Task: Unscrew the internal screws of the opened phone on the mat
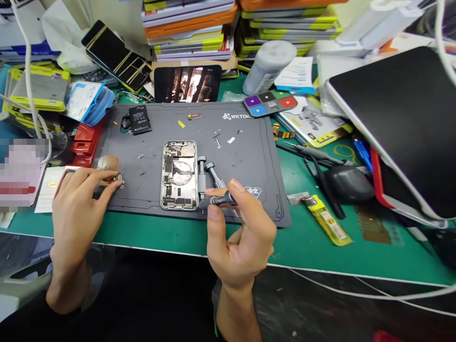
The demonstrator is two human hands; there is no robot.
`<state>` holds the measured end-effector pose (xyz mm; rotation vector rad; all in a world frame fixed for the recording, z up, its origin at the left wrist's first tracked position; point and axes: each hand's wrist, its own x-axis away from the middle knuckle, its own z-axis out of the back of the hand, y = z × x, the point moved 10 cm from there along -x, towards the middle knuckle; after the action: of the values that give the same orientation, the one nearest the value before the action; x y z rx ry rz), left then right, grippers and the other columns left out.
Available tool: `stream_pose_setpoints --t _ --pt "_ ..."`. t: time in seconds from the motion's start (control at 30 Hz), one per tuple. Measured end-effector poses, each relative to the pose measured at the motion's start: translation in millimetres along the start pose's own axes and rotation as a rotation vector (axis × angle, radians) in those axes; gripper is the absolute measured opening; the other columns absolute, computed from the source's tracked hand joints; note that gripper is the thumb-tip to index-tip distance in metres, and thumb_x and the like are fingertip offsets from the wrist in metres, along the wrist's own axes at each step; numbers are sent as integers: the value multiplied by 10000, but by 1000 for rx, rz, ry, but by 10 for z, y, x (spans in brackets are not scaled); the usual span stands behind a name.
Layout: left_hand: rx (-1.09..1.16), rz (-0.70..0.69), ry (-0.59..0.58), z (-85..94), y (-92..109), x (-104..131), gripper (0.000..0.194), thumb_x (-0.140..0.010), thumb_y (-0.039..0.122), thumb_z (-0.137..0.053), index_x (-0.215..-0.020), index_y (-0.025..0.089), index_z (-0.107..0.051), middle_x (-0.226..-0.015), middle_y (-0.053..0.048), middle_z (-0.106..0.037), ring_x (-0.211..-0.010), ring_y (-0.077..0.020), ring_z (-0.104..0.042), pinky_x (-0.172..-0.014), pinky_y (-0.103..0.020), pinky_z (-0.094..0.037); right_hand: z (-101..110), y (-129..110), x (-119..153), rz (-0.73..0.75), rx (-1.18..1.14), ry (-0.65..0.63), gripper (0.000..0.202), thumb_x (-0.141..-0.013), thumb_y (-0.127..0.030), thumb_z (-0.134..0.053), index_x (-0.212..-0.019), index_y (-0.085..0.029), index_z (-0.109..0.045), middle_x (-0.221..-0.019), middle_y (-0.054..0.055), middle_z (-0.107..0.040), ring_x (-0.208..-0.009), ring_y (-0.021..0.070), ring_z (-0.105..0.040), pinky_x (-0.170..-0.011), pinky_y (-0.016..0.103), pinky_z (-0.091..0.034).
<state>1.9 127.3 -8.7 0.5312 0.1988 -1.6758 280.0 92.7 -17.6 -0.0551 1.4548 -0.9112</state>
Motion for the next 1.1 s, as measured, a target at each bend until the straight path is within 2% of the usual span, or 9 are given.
stream_pose_setpoints --t 0.13,0.2,0.37,0.47,0.63,0.77,0.9,1.0,1.1 --pt "63 35 -16 35 33 24 143 -1077 351 -715 -1173 246 -736 -1111 -81 -744 -1041 -290 -660 -919 -472 -510 -18 20 -29 -58 -12 1 829 -864 65 -713 -1617 -250 -565 -1258 82 -704 -934 187 -801 -753 295 -690" --pt "142 32 -21 47 139 35 143 -1075 326 -720 -1182 231 -729 -1134 -73 -738 -1047 -265 -666 -941 -451 -516 -26 34 -29 -75 -25 -1 830 -867 65 -713 -1618 -257 -567 -1247 76 -699 -949 179 -800 -760 279 -687" --pt "315 -160 -69 -67 727 36 180 -1075 298 -727 -1199 168 -719 -1100 -55 -714 -1005 -200 -659 -869 -359 -516 -18 44 -16 -69 -38 6 839 -857 58 -739 -1615 -259 -573 -1308 93 -702 -956 173 -800 -760 268 -685" --pt "289 -191 -88 -204 897 4 174 -1092 303 -697 -1180 155 -724 -1092 -57 -709 -971 -203 -638 -828 -361 -497 -15 53 -4 -73 -35 1 851 -850 63 -744 -1623 -243 -562 -1376 114 -691 -978 175 -802 -783 270 -686" --pt "278 -175 -107 -339 883 -31 181 -1101 317 -679 -1163 157 -736 -1083 -53 -702 -959 -210 -628 -830 -370 -493 -28 59 -9 -83 -36 -18 857 -850 66 -744 -1631 -230 -549 -1317 116 -698 -986 194 -802 -804 304 -688" --pt "281 -171 -98 -342 858 -25 187 -1099 318 -682 -1179 158 -738 -1083 -43 -703 -965 -206 -627 -836 -363 -502 -25 58 -20 -94 -42 -20 853 -859 75 -733 -1625 -259 -562 -1172 64 -713 -968 194 -799 -824 316 -681" --pt "281 -169 -84 -315 854 6 221 -1095 324 -687 -1222 148 -731 -1091 -43 -705 -969 -205 -634 -844 -363 -519 -15 80 -13 -118 -38 -24 863 -857 83 -733 -1620 -284 -567 -1140 51 -738 -960 203 -802 -824 326 -672" --pt "272 -221 -75 -258 894 59 277 -1092 266 -690 -1336 136 -693 -1160 -61 -712 -1005 -206 -650 -876 -362 -538 -26 79 -21 -115 -21 -39 875 -846 72 -762 -1623 -275 -561 -1109 54 -741 -938 210 -796 -820 345 -676" --pt "243 -318 -105 -229 960 132 276 -1088 188 -675 -1358 134 -688 -1268 -82 -716 -1033 -217 -649 -904 -374 -552 -64 50 -38 -89 1 -71 908 -838 79 -759 -1640 -285 -537 -1111 51 -726 -908 201 -789 -821 363 -684"
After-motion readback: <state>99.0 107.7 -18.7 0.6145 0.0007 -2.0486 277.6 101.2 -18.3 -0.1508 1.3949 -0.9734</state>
